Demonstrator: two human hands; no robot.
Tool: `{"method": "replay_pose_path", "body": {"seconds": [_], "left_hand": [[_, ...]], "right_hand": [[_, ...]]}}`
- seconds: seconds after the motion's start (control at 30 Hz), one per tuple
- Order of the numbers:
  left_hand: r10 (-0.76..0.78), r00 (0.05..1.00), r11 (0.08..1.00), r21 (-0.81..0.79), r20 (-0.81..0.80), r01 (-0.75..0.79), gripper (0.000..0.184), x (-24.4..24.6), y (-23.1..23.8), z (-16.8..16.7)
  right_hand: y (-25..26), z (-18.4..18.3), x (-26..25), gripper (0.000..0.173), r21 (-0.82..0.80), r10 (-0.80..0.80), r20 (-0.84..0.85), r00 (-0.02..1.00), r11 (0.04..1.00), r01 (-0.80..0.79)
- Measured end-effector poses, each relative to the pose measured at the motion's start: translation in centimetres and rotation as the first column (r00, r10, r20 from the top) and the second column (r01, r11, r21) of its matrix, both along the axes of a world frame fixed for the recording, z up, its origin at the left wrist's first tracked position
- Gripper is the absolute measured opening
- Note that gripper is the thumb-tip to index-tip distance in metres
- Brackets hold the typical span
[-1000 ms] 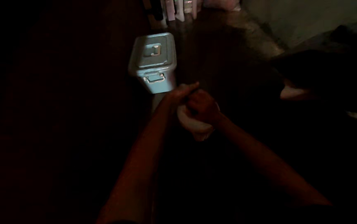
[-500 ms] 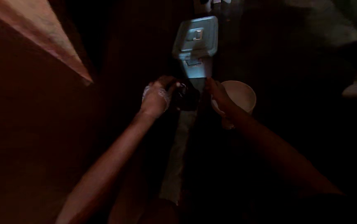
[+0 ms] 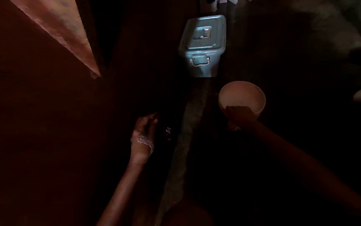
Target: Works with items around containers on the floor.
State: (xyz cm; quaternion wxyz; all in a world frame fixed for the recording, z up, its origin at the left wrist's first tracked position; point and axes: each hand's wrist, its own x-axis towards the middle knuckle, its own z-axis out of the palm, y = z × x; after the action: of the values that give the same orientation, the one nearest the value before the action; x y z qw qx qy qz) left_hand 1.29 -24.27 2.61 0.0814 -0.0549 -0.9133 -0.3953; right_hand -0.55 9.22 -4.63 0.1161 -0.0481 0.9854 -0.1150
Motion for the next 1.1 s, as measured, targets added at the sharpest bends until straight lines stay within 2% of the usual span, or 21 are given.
{"method": "replay_pose_path", "body": {"seconds": [0.1,0.17,0.2,0.27,0.3,0.37,0.4,0.5,0.6,0.77,0.87,1.0,1.03,1.1], "left_hand": [[-0.054,0.993,0.998,0.003,-0.103,0.055,0.025,-1.0,0.0,-1.0],[-0.116,0.986,0.987,-0.125,-0.121,0.101,0.023,-2.0,0.4,-1.3],[-0.115,0.985,0.978,-0.186,-0.129,0.09,0.022,-2.3,0.8,-1.2],[-0.04,0.984,0.978,-0.21,-0.175,0.002,0.023,-2.5,1.5,-0.9],[-0.002,0.99,0.975,-0.22,-0.141,-0.029,0.026,-2.7,1.8,-0.6],[0.017,0.999,0.958,-0.287,0.047,-0.003,0.031,-3.1,2.2,-0.2],[0.016,0.998,0.954,-0.299,0.066,0.005,0.03,-3.2,2.4,0.0],[0.002,0.999,0.973,-0.23,-0.038,-0.011,0.027,-3.4,2.9,0.8],[0.0,0.998,0.986,-0.169,0.056,0.009,0.03,-3.8,3.1,1.8],[0.026,0.997,0.991,-0.135,0.066,-0.017,0.026,-1.4,1.7,7.1],[-0.013,0.998,0.993,-0.12,-0.058,0.006,0.023,0.9,-0.3,10.4],[-0.183,0.946,0.973,0.086,-0.266,0.213,0.03,1.5,-2.0,12.0],[-0.198,0.936,0.969,0.088,-0.292,0.232,0.026,1.2,-1.5,11.8],[-0.136,0.962,0.99,0.004,-0.238,0.141,0.016,0.6,0.6,10.5]], "right_hand": [[1.0,-0.6,-0.3,0.032,-0.009,0.064,-0.041,0.997,0.998,-0.064],[1.9,-1.4,-0.7,0.031,0.014,0.067,-0.072,0.995,0.998,-0.066],[2.3,-1.5,-0.8,0.029,0.014,0.058,-0.08,0.995,0.998,-0.057],[3.2,-1.4,-1.2,0.026,0.017,0.043,-0.09,0.995,0.999,-0.042],[3.6,-1.4,-1.3,0.027,0.018,0.035,-0.087,0.996,0.999,-0.033],[4.4,-1.7,-1.5,0.028,0.039,0.024,-0.086,0.996,0.999,-0.02],[4.9,-1.7,-1.8,0.027,0.051,0.026,-0.093,0.995,0.998,-0.021],[6.0,-1.7,-2.3,0.03,0.065,0.01,-0.102,0.995,0.998,-0.004],[7.1,-1.2,-2.9,0.034,0.049,-0.055,-0.065,0.996,0.997,0.059],[8.2,-0.6,-3.4,0.033,0.039,-0.117,-0.047,0.992,0.992,0.119],[8.9,-0.7,-4.0,0.035,-0.005,-0.134,-0.004,0.991,0.991,0.134],[8.7,-0.3,-4.0,0.033,0.012,-0.148,0.034,0.988,0.989,0.148],[8.7,-0.2,-4.0,0.034,0.013,-0.151,0.036,0.988,0.988,0.151],[8.7,-0.3,-4.0,0.034,-0.004,-0.145,0.002,0.989,0.989,0.145]]}}
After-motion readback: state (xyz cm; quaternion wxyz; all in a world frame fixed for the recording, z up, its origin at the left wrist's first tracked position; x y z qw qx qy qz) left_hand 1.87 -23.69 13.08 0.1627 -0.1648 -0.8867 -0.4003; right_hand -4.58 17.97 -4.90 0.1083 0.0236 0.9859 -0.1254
